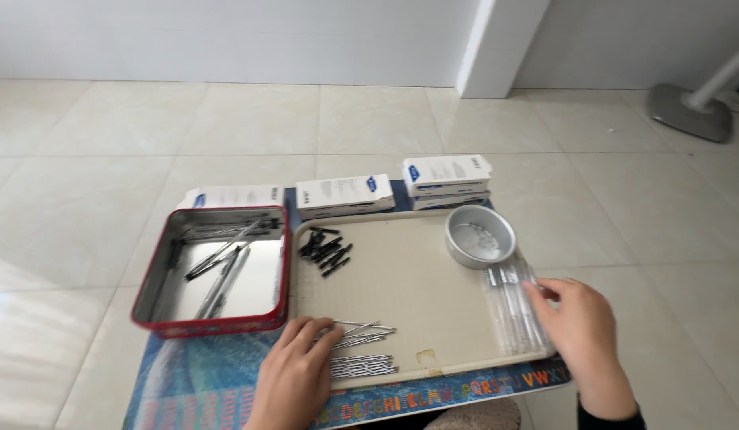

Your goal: The person picks up small black components and thin silver rods, inserting the rods into the components by hand and placing the assembled items into a round metal container.

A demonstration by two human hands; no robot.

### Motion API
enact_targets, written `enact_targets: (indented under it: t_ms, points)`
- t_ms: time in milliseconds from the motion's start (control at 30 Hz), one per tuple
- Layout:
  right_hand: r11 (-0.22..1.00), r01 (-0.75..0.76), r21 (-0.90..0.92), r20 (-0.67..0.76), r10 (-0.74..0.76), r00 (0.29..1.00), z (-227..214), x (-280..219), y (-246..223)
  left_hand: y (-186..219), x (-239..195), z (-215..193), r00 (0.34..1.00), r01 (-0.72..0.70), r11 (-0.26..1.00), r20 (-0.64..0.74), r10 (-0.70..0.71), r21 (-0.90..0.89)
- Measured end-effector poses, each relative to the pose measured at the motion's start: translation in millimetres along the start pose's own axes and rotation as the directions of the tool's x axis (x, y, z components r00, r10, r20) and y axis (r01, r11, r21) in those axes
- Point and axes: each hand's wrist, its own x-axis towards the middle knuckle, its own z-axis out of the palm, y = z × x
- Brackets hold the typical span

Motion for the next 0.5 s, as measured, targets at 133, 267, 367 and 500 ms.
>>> enact_targets:
  t_ms: [133,267,367,500]
  points:
    - [0.987,0.156,0.042,-0.148,-0.148,0.978,5,-8,1,11,10,-12,0.998,0.057,0.998,-0.025,-0.057,0.006]
    - [0.847,0.461,0.264,-0.316,-0.376,0.871,9,-30,-39,19,24,-15,0.998,0.059,0.998,-0.007,-0.059,-0.021]
    - [0.699,0.603,0.383,-0.279,-0.535,0.798,27,-40,-65,22,24,-11,0.991,0.075,0.996,0.114,-0.069,-0.049]
    - [0.627,0.667,0.402,-0.106,-0.692,0.714,40,-52,-93,23,15,-15,0.990,-0.033,0.992,0.128,0.049,-0.125]
